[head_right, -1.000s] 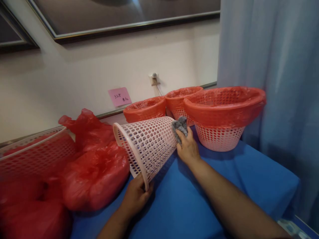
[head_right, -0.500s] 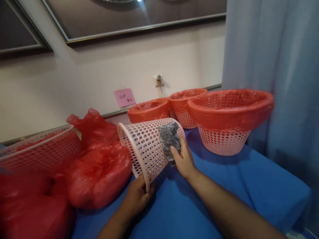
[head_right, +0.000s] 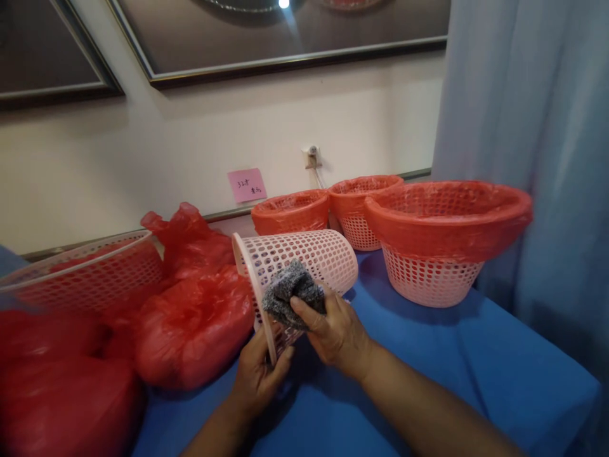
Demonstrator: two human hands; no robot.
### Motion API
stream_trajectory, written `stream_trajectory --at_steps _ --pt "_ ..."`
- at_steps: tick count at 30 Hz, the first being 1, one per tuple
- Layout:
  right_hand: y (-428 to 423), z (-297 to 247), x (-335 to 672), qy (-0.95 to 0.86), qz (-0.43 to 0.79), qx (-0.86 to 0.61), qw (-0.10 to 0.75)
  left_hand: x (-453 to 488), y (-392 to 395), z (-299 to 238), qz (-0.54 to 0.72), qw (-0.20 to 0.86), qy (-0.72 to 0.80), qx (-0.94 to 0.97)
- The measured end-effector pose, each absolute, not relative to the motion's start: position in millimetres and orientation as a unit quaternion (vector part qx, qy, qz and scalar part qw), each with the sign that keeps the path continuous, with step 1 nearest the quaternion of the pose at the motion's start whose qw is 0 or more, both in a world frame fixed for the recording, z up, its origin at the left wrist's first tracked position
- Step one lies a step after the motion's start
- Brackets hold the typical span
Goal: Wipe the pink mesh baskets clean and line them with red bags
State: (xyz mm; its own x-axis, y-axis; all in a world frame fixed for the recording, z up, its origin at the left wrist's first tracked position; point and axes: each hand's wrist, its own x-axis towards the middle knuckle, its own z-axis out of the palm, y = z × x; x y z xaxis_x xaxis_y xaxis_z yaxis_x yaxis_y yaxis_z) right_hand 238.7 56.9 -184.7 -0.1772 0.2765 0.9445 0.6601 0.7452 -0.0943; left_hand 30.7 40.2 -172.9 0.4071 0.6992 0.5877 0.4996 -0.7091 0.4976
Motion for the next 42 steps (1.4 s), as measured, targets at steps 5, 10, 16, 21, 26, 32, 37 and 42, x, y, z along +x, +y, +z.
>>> stream_trajectory --at_steps 5,10,16,21,26,32,37,42 --pt "49.8 -185.9 231.3 -0.709 -0.201 -0.308 0.602 30.8 35.9 -169.5 0.449 0.143 0.334 0.816" --pt "56.1 -185.6 241.6 -0.735 -0.19 -0.334 0.559 28.3 34.3 -170.5 0.419 0.142 0.325 0.836" --pt "100.5 -198.1 281.7 -0.588 -0.053 -0.599 0.541 27.6 36.9 -177.2 0.375 0.109 0.36 0.847" --pt "110.1 -199.9 292.0 -0.56 -0.005 -0.637 0.529 28.3 40.8 -179.5 0.341 0.11 0.38 0.853" --pt "65.3 -187.6 254.3 -0.713 -0.096 -0.432 0.544 27.4 42.5 -182.3 0.318 0.109 0.389 0.857" --pt "42.0 -186.3 235.1 -0.77 -0.18 -0.314 0.526 27.6 41.1 -181.6 0.3 0.136 0.392 0.859" --pt "89.6 -199.9 269.7 -0.661 -0.074 -0.504 0.552 30.5 39.6 -178.7 0.288 0.122 0.415 0.854" --pt "129.8 -221.6 300.9 -0.528 0.024 -0.647 0.549 30.3 40.8 -183.3 0.251 0.13 0.413 0.866"
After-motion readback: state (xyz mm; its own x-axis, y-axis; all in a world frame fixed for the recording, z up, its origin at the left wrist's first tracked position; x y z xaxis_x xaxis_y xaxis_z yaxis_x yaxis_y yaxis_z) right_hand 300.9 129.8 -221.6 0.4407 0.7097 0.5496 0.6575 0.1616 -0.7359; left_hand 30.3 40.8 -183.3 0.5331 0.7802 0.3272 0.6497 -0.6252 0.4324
